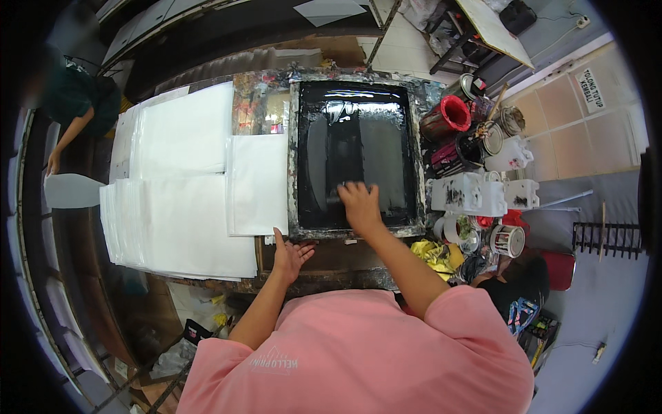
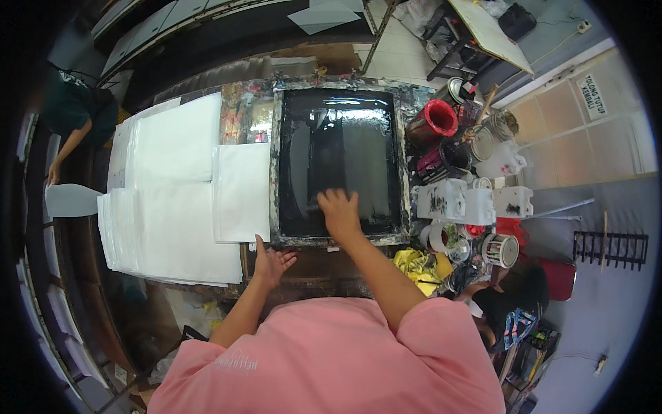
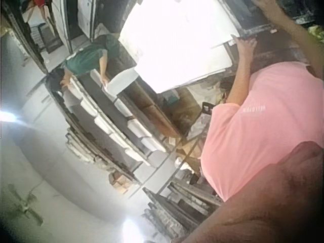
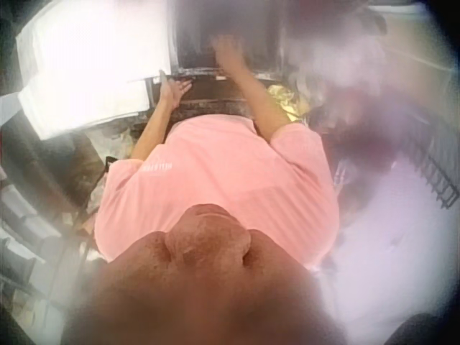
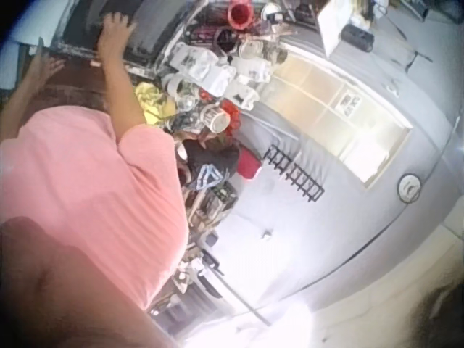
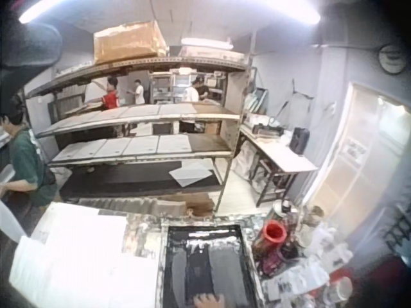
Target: The person performs screen printing by placing white sheets under a screen, applying ink with a squeegee, and lifting the screen to reveal printed sheets. A coworker removes printed sheets and places them on a drying rack while the person continues the cycle.
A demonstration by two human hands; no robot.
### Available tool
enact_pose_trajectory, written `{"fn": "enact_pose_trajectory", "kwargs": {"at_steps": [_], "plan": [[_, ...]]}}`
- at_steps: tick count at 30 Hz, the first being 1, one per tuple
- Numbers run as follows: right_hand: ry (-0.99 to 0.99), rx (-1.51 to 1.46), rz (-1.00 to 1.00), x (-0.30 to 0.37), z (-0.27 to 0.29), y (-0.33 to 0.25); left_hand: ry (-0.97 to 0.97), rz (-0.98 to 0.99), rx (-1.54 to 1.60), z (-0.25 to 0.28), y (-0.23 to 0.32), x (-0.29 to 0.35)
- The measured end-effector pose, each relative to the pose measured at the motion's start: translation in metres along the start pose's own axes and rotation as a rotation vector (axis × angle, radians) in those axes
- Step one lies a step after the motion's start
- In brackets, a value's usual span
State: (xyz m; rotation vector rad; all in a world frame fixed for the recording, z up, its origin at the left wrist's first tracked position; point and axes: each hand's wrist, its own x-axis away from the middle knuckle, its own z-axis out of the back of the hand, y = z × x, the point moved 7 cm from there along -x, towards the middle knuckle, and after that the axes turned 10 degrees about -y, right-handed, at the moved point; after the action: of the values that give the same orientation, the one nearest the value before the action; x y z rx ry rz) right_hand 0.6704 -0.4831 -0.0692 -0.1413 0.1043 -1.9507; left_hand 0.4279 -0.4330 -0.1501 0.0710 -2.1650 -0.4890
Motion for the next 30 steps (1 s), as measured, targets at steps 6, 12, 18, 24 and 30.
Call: {"fn": "enact_pose_trajectory", "kwargs": {"at_steps": [6, 12, 18, 24, 30], "plan": [[-0.11, 0.027, -0.118, -0.134, 0.018, 0.068, -0.036, -0.005, 0.012, 0.003, 0.002, -0.003], [-0.468, -0.043, 0.04, -0.077, 0.055, 0.041, -0.084, -0.049, 0.035, -0.006, 0.002, 0.01], [-0.188, -0.098, -0.014, 0.042, 0.137, -0.018, -0.347, -0.263, -0.11, -0.052, 0.045, 0.069], [0.413, 0.139, 0.006, 0.011, 0.268, -0.041, -0.84, -0.661, -0.068, -0.143, 0.129, 0.136], [0.524, 0.135, -0.006, -0.015, 0.302, -0.028, 0.312, -0.534, -1.809, -0.064, 0.119, 0.078]]}}
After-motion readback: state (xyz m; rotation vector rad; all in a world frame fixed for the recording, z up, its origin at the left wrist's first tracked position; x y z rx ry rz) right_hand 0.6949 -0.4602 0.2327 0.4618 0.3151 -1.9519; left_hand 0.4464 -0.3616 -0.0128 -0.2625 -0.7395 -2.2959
